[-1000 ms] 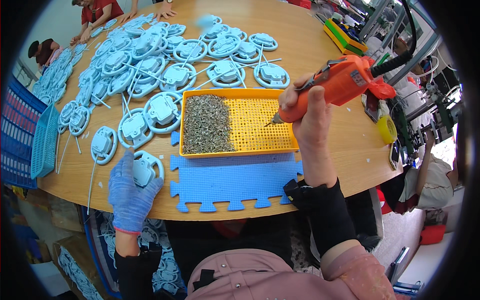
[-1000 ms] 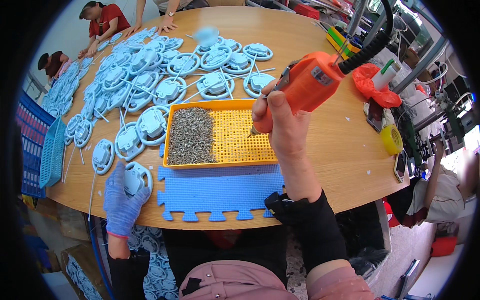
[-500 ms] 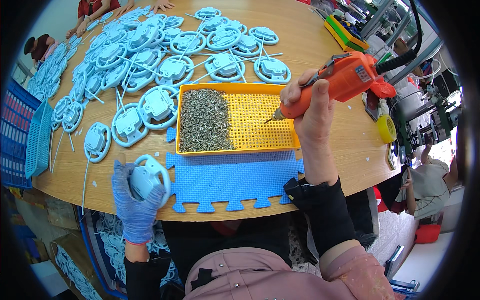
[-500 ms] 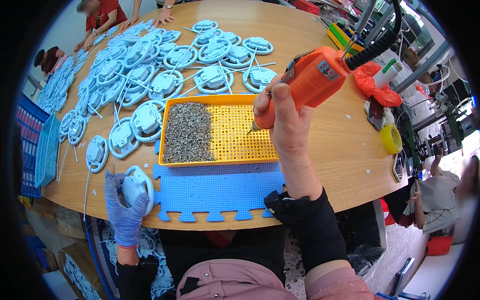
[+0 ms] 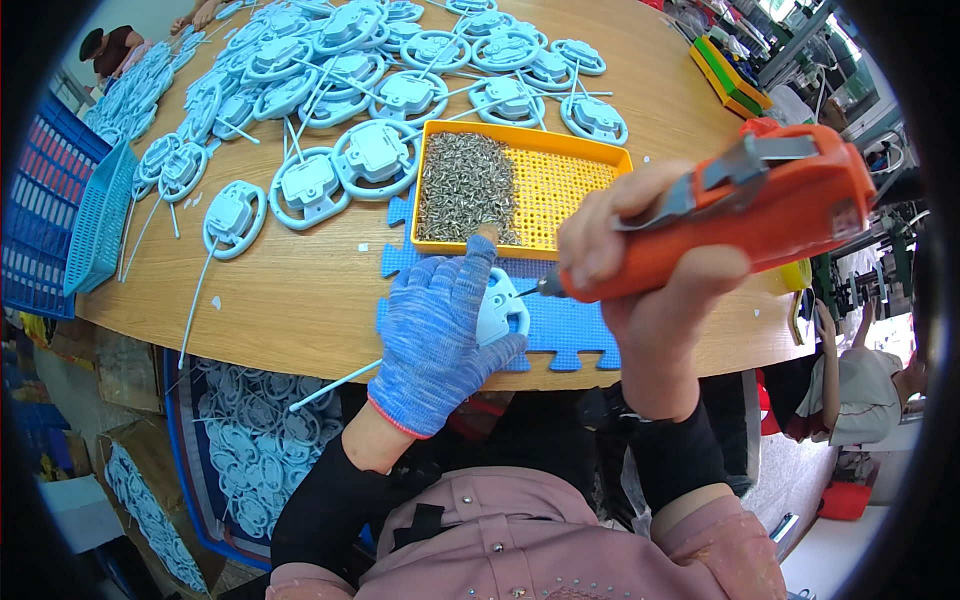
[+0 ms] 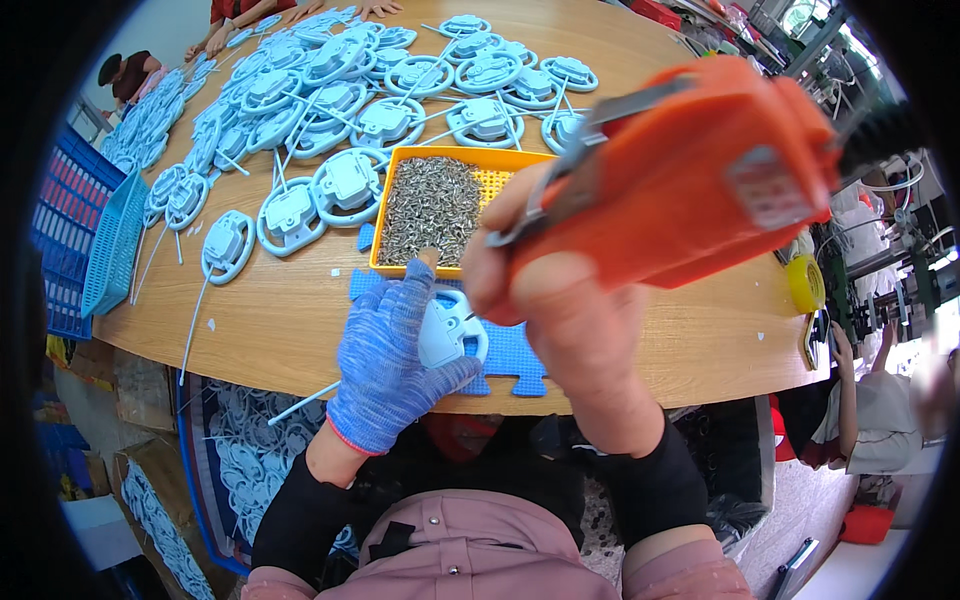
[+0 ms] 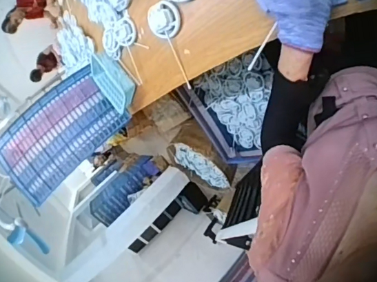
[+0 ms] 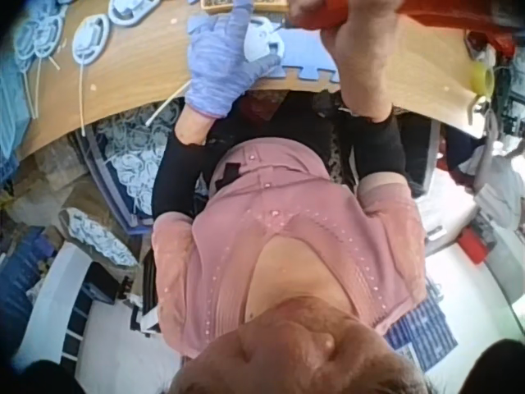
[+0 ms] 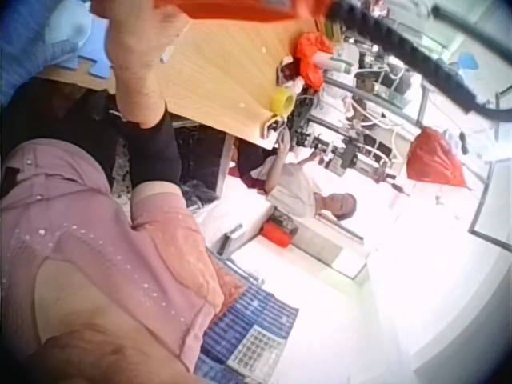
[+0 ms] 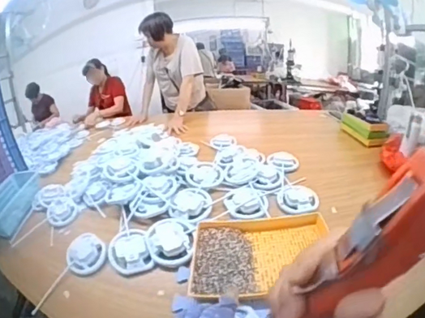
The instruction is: Using a powered screwdriver to fasten screws into blue circular plastic fan-like components on a workshop table.
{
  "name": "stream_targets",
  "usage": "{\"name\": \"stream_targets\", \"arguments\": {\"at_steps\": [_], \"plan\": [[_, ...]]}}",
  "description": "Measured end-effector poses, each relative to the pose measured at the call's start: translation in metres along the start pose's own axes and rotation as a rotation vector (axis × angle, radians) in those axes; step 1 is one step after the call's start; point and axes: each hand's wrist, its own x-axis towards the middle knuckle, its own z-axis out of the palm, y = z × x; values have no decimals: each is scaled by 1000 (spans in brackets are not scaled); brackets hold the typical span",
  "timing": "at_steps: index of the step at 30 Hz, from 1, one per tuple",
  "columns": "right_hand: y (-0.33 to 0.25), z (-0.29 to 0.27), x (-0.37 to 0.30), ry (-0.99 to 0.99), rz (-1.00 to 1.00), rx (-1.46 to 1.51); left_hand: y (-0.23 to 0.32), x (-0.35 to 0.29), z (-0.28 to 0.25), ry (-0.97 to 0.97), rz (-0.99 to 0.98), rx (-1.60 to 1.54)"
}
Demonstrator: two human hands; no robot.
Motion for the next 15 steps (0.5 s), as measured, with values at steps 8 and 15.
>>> {"name": "stream_targets", "arguments": {"at_steps": [8, 15], "plan": [[13, 14, -2, -64, 79, -16, -2, -2, 1, -14, 15, -27], [12, 21, -1, -18, 24, -109, -3, -1, 5, -25, 56, 18]]}}
